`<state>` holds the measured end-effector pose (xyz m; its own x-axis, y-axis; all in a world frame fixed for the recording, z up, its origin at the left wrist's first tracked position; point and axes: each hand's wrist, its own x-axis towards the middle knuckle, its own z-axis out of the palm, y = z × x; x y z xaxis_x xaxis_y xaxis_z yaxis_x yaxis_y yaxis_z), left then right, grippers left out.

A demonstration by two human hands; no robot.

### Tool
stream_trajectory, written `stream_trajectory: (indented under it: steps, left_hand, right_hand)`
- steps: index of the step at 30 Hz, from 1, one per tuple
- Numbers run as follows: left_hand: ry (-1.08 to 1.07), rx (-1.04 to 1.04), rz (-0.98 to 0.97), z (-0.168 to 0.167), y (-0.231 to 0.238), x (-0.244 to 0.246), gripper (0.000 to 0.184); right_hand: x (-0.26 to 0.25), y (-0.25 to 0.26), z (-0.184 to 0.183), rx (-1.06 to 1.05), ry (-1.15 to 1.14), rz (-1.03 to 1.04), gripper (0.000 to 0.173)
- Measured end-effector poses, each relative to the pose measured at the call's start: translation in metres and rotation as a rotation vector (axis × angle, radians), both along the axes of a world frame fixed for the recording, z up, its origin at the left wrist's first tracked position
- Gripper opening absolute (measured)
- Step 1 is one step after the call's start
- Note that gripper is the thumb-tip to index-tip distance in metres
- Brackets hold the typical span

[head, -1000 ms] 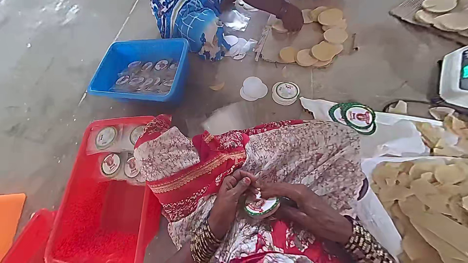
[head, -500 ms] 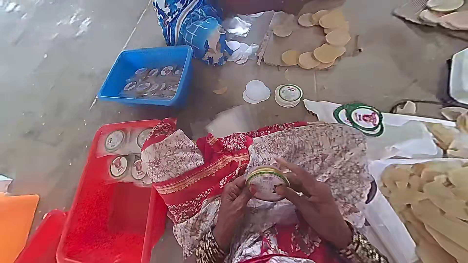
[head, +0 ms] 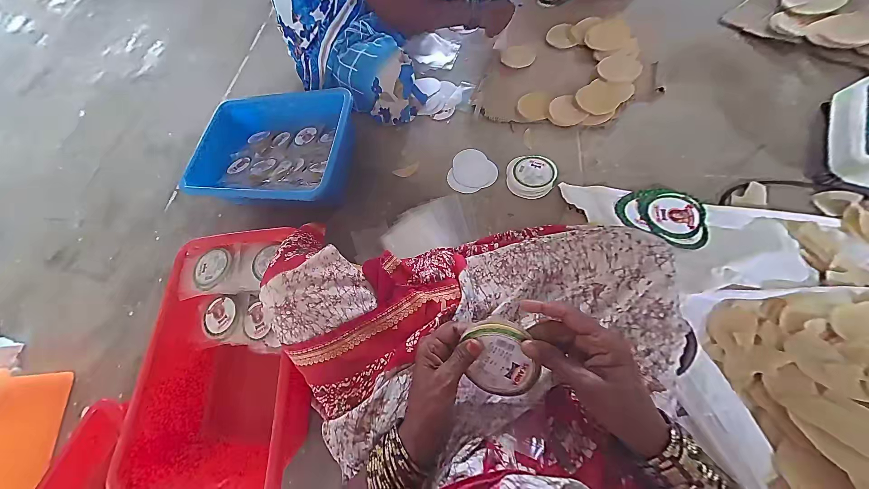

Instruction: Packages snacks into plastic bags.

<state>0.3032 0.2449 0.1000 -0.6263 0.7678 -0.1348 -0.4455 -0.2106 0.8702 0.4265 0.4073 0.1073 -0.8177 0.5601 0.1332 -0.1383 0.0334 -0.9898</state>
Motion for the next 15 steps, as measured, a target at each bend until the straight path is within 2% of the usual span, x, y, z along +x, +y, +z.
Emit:
stream_trajectory:
  steps: [3,6,9,13,15]
  left_hand:
    - [-0.01,-0.023,0.019,0.0,-0.001,0.0,0.02]
    - [0.03,0.03,0.039,0.001,0.002,-0.001,0.025]
    - [0.189,0.108,0.05,0.009,0.006,-0.003,0.028]
    - [0.465,0.226,0.097,0.027,0.004,-0.013,0.034]
    - [0.596,0.225,0.119,0.033,0.005,-0.016,0.034]
  right_hand:
    - [0.003,-0.002,-0.003,0.063,0.007,-0.015,0.017]
    - [0.002,-0.005,0.0,0.163,0.024,-0.081,0.013]
    - [0.0,-0.006,0.012,0.254,0.04,-0.133,0.013]
    - [-0.005,-0.005,0.036,0.265,0.069,-0.065,0.022]
    - [-0.009,-0.006,0.038,0.316,0.113,-0.106,0.019]
